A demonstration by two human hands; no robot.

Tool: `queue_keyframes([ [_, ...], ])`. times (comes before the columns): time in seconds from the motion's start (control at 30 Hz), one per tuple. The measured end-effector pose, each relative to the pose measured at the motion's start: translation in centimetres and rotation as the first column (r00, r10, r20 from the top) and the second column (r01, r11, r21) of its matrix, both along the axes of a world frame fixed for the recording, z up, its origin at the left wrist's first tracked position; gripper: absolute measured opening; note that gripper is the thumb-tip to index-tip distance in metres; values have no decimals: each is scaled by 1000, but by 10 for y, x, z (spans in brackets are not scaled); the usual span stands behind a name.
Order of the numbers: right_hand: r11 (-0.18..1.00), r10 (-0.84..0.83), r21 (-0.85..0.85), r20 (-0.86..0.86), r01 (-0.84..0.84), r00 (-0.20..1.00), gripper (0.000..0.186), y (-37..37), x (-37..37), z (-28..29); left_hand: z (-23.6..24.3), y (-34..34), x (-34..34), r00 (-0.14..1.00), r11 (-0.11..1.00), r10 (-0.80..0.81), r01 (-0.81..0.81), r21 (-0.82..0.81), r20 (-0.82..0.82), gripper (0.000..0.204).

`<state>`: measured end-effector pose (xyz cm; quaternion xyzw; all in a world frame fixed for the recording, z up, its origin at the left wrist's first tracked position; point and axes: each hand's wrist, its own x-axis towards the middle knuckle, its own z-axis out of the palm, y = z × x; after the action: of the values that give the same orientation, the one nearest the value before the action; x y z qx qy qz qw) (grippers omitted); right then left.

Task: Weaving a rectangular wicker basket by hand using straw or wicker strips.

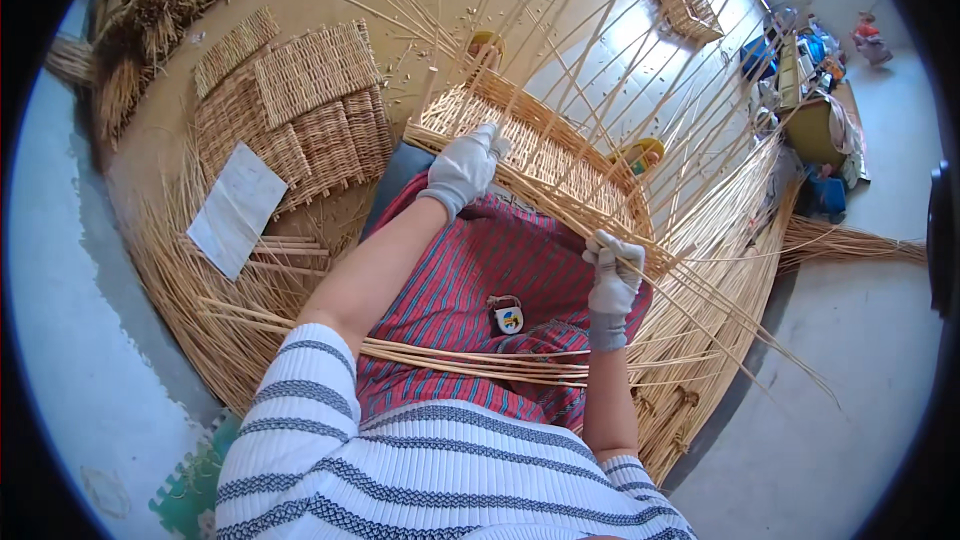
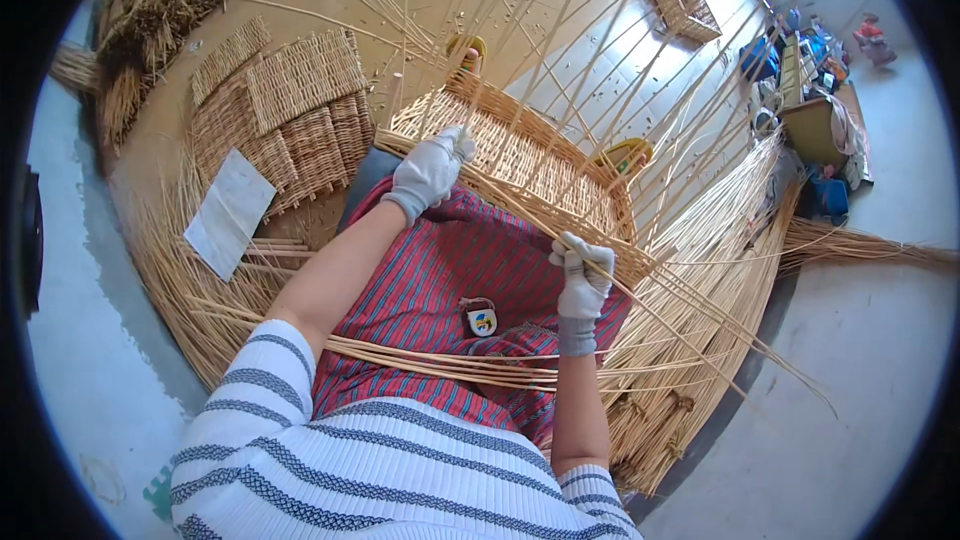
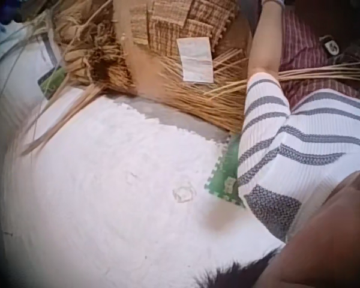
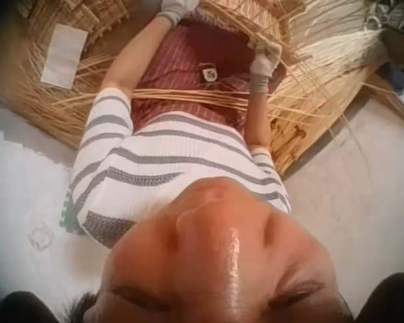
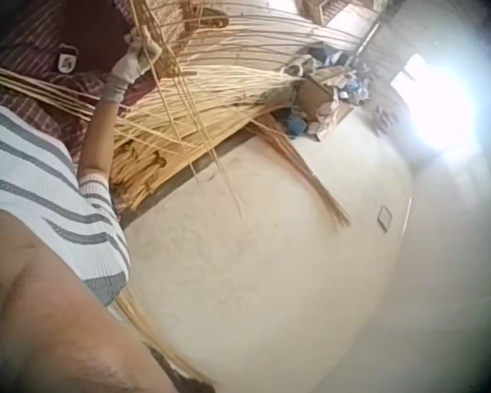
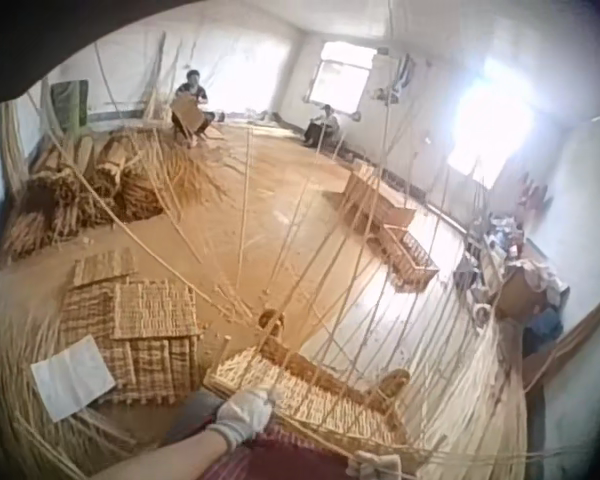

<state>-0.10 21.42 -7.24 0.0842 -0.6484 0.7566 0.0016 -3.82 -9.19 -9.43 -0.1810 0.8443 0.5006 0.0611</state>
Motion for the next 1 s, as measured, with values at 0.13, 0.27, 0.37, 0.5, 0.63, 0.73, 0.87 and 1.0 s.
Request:
queue_keyframes([
  [0.13,991,-124,-49,47,127,991,13,4,-30,-34,10,-19,-16,962,911,-198,109,399,189,41],
  [0.27,971,-212,107,-16,213,977,12,-20,-65,-17,10,-20,-2,982,777,-159,64,627,97,19],
  [0.37,998,-14,52,-421,39,907,28,-100,-101,57,11,-4,4,999,811,-28,3,586,35,17],
  [0.5,566,263,682,-681,462,683,55,-186,-158,98,3,1,-2,998,772,45,-61,633,41,28],
  [0.63,991,20,-119,-336,-63,942,57,-141,-112,61,10,-12,4,988,877,17,-88,472,153,25],
  [0.73,950,-302,-126,-126,287,945,21,-63,-48,-19,1,4,-3,996,840,87,-64,539,-18,34],
  [0.87,904,-399,-145,52,403,915,19,-69,-51,-10,24,31,-10,969,841,246,-222,494,17,49],
  [1.0,998,-60,-24,-104,57,993,19,-85,-5,22,26,35,-18,951,878,290,-308,368,104,42],
])
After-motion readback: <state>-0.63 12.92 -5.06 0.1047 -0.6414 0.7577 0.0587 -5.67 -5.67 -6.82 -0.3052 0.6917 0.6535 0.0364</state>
